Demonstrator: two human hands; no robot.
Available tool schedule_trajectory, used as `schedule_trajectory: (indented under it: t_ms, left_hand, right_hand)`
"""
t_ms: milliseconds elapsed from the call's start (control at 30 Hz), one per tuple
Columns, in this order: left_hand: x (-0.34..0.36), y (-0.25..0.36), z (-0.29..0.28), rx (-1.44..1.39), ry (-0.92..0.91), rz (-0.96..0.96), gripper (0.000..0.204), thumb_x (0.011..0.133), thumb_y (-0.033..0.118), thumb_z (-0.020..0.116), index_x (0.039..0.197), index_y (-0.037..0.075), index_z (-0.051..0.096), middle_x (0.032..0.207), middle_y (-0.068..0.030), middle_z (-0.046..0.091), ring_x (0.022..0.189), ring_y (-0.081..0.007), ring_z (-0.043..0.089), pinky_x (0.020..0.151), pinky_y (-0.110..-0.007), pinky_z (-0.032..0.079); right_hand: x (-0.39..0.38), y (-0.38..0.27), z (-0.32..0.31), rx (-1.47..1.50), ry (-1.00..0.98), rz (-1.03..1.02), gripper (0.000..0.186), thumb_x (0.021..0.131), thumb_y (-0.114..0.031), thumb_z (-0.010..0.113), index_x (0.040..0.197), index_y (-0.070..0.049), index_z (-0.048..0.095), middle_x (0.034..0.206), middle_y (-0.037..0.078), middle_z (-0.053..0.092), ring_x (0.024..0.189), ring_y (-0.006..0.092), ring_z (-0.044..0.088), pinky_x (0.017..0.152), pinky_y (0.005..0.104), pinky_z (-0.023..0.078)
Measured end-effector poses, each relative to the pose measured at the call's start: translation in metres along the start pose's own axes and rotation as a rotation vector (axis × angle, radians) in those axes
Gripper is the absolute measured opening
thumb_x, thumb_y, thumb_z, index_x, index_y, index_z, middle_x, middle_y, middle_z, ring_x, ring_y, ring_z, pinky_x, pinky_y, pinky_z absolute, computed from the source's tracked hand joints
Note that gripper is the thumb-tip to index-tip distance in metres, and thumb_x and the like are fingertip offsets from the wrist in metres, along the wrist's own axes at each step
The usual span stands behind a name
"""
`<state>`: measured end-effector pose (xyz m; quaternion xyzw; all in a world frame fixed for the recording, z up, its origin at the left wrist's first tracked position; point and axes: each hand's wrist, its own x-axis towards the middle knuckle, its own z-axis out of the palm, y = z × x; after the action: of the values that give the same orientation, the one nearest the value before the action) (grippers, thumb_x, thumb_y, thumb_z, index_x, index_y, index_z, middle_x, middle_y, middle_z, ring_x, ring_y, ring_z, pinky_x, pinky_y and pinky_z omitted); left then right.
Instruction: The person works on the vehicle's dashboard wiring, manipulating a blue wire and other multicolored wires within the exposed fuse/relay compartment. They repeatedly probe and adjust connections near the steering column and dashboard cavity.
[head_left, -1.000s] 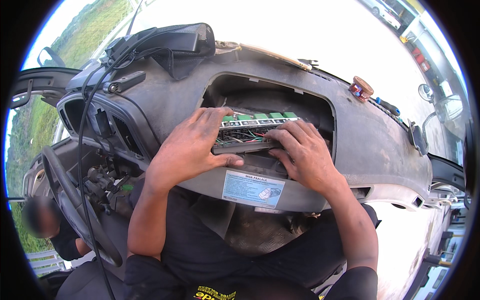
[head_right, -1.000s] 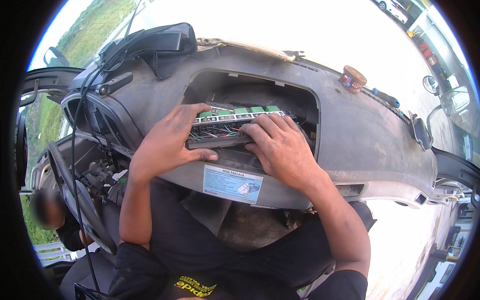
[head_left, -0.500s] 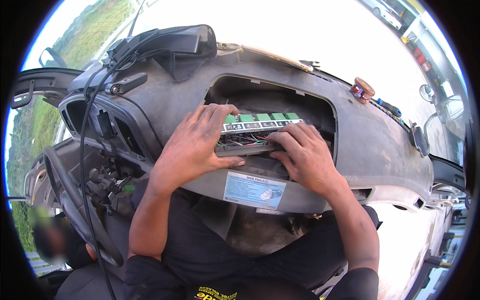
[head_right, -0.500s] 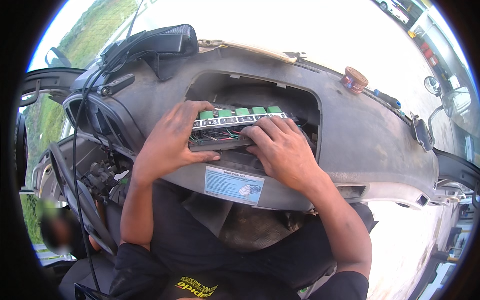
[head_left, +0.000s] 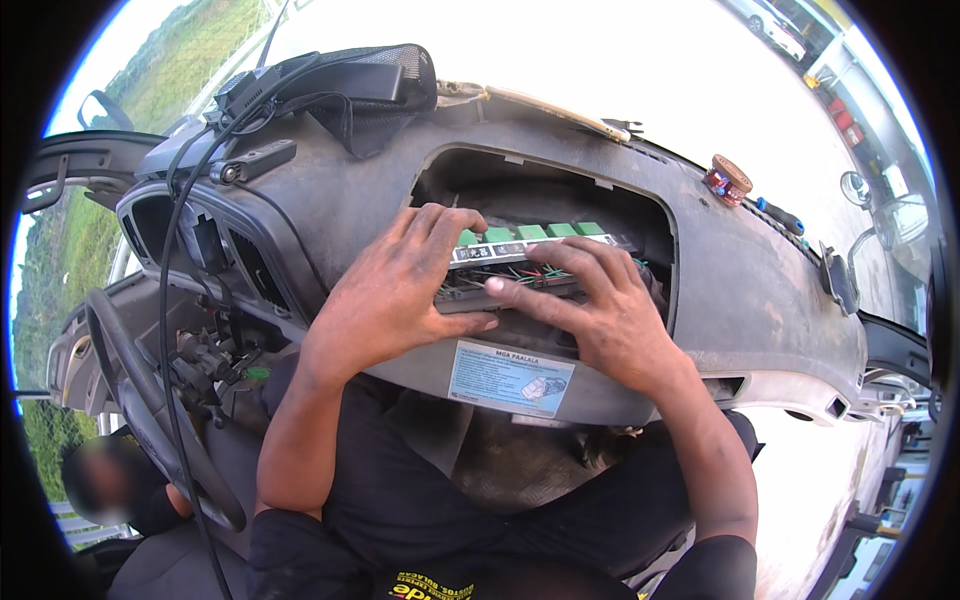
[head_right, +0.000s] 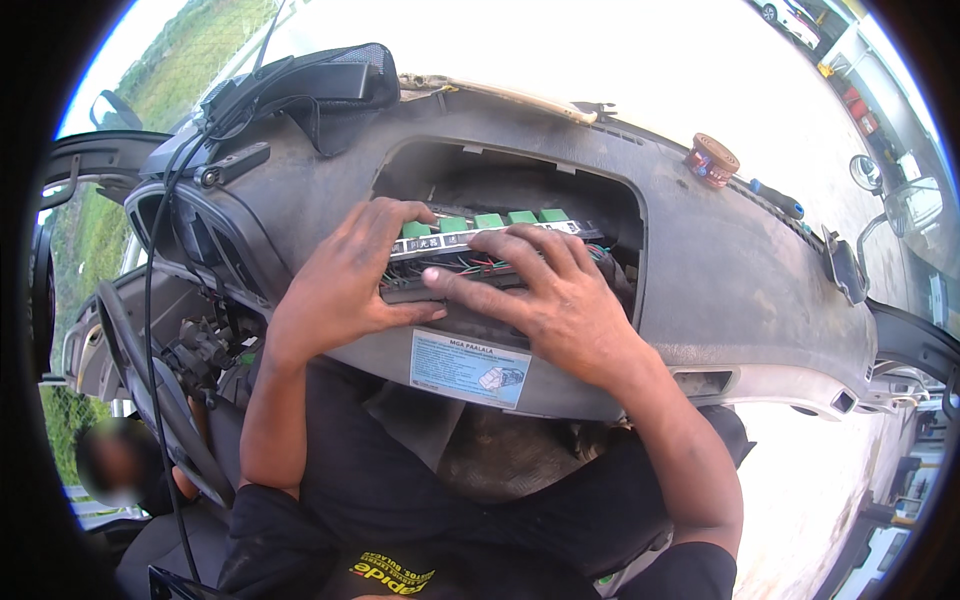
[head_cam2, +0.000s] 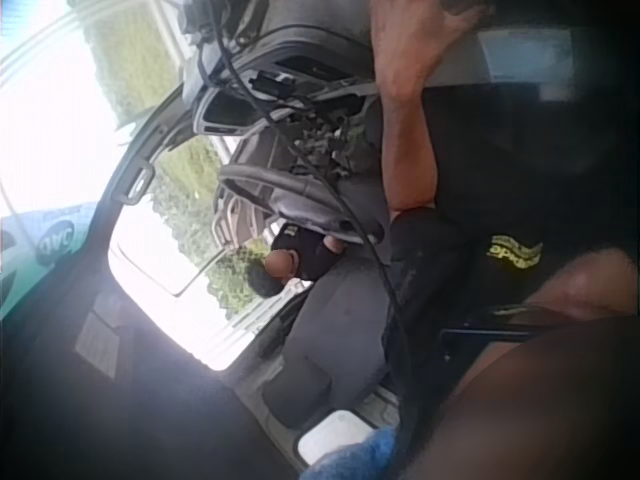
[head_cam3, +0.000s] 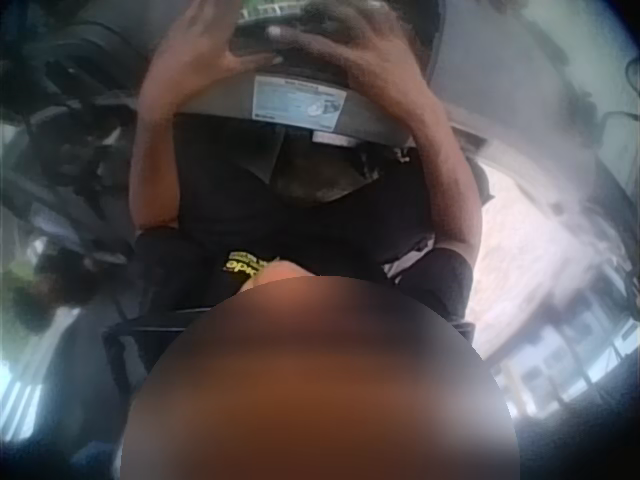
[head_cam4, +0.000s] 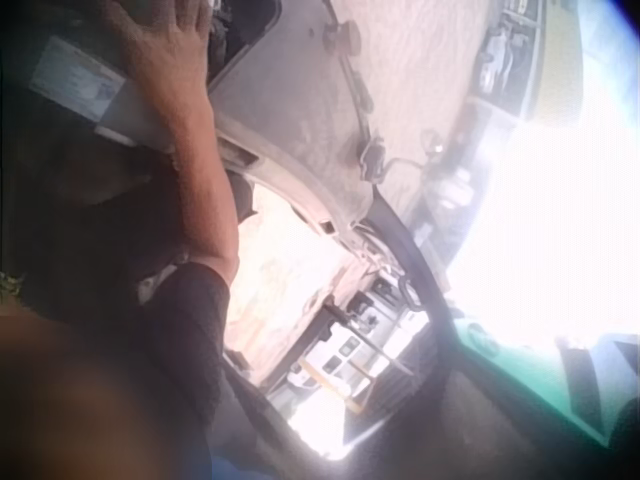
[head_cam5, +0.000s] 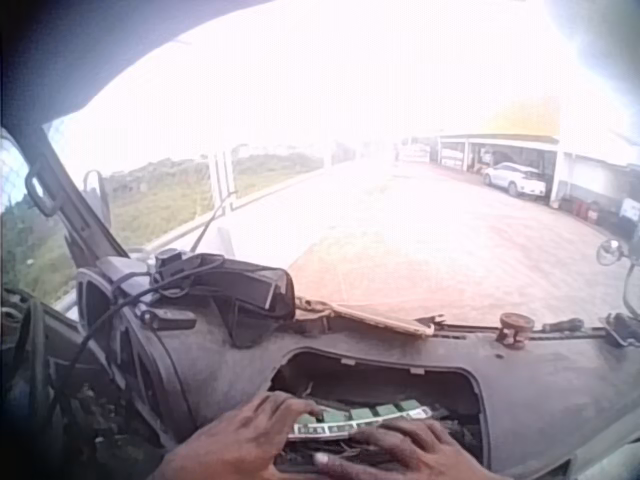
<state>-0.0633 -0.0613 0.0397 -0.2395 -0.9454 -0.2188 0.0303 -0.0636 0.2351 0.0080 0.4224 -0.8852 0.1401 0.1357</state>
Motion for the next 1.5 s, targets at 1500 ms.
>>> schedule_trajectory:
  t_ms: [1500]
  left_hand:
    - [-0.005, 0.001, 0.006, 0.043, -0.023, 0.018, 0.088, 0.088, 0.054, 0.099, 0.154, 0.012, 0.058, 0.142, -0.0163, 0.064, 0.137, -0.0445, 0.065, 0.113, -0.058, 0.057]
  right_hand:
    - [0.006, -0.003, -0.003, 0.155, -0.132, 0.063, 0.092, 0.078, -0.003, 0.092, 0.162, -0.033, 0.070, 0.167, 0.003, 0.059, 0.158, 0.0347, 0.054, 0.133, 0.0554, 0.049]
